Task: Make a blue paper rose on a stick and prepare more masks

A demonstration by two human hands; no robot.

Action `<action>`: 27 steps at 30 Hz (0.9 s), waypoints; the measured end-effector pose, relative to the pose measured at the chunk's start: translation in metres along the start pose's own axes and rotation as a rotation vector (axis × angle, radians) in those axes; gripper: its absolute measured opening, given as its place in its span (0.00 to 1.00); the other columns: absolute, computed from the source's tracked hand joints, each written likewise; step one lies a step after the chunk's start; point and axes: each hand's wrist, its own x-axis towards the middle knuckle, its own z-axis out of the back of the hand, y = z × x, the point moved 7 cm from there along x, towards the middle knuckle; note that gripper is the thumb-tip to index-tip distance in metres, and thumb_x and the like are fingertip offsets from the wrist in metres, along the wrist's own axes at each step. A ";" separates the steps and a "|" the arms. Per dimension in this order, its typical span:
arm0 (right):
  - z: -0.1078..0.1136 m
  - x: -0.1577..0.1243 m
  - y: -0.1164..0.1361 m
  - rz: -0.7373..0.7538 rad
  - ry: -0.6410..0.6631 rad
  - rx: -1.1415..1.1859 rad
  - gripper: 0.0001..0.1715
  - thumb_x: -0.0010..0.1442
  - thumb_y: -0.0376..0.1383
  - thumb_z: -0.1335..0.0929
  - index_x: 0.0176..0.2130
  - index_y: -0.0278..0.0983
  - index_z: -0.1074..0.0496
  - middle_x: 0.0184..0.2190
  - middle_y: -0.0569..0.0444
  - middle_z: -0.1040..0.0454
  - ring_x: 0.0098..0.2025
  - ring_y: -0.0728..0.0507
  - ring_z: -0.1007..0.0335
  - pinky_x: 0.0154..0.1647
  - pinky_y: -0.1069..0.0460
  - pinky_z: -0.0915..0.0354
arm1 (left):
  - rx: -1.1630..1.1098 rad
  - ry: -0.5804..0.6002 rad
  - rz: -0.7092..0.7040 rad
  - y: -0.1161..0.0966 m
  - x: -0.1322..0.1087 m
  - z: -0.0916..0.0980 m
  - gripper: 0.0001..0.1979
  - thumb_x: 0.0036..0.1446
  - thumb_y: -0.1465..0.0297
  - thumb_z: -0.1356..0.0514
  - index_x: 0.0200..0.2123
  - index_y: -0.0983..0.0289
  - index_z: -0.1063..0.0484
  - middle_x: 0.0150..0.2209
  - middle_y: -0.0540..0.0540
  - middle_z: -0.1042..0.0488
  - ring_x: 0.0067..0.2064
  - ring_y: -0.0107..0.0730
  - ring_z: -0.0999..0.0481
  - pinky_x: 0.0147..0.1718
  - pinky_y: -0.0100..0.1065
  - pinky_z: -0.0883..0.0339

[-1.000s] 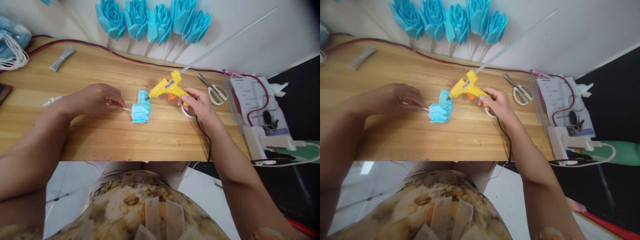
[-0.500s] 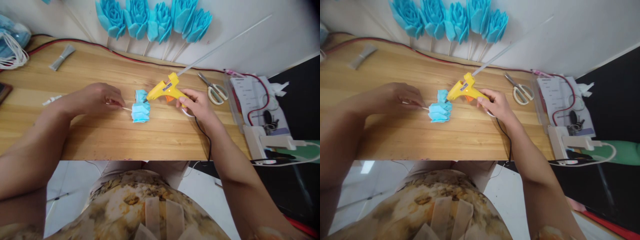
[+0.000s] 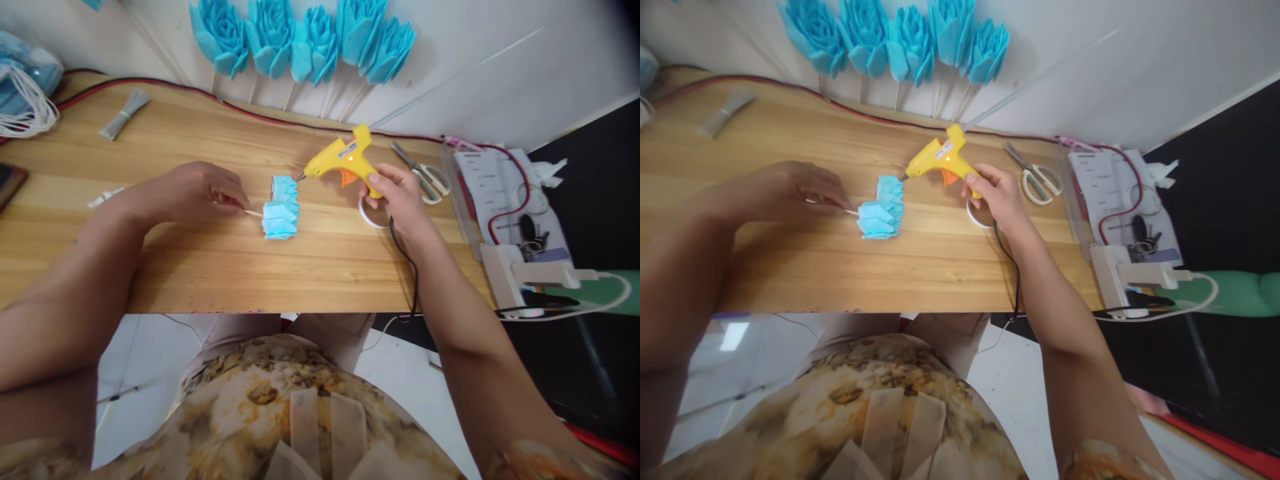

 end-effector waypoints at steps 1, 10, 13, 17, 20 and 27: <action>0.004 0.002 -0.002 -0.003 -0.042 0.035 0.21 0.58 0.56 0.25 0.34 0.42 0.25 0.26 0.57 0.27 0.21 0.51 0.41 0.21 0.52 0.42 | -0.003 0.005 0.006 0.000 0.000 0.000 0.19 0.68 0.57 0.44 0.41 0.61 0.17 0.38 0.54 0.17 0.36 0.30 0.21 0.38 0.31 0.32; 0.017 0.011 -0.003 -0.040 -0.082 0.059 0.22 0.60 0.60 0.29 0.42 0.49 0.31 0.34 0.56 0.26 0.34 0.43 0.27 0.23 0.51 0.36 | -0.005 -0.006 0.051 0.000 0.000 0.001 0.20 0.65 0.54 0.43 0.39 0.62 0.17 0.38 0.54 0.16 0.36 0.31 0.21 0.37 0.31 0.33; 0.013 0.009 0.003 -0.059 -0.077 -0.001 0.19 0.60 0.55 0.27 0.44 0.50 0.29 0.34 0.56 0.26 0.36 0.43 0.27 0.23 0.51 0.35 | 0.005 0.005 0.057 0.001 0.000 0.001 0.21 0.65 0.54 0.44 0.39 0.61 0.17 0.37 0.53 0.17 0.35 0.31 0.22 0.36 0.31 0.33; 0.011 0.006 0.006 -0.061 -0.065 0.033 0.15 0.60 0.47 0.26 0.45 0.49 0.28 0.36 0.56 0.25 0.36 0.45 0.28 0.24 0.52 0.34 | 0.007 0.013 0.089 0.003 0.000 0.000 0.21 0.64 0.53 0.43 0.40 0.61 0.17 0.38 0.53 0.16 0.36 0.31 0.21 0.38 0.31 0.33; 0.012 0.006 0.003 -0.069 -0.055 0.101 0.13 0.59 0.41 0.27 0.45 0.49 0.28 0.38 0.57 0.25 0.36 0.46 0.29 0.25 0.53 0.33 | -0.004 0.006 0.099 0.003 0.000 0.000 0.21 0.64 0.53 0.42 0.40 0.61 0.17 0.38 0.53 0.16 0.36 0.32 0.20 0.38 0.30 0.32; 0.012 0.007 -0.002 -0.096 -0.028 0.175 0.18 0.55 0.35 0.27 0.46 0.49 0.28 0.41 0.57 0.25 0.37 0.47 0.31 0.26 0.54 0.33 | -0.017 0.015 0.094 0.002 0.001 0.001 0.21 0.64 0.53 0.42 0.40 0.63 0.17 0.39 0.56 0.16 0.37 0.32 0.21 0.38 0.30 0.32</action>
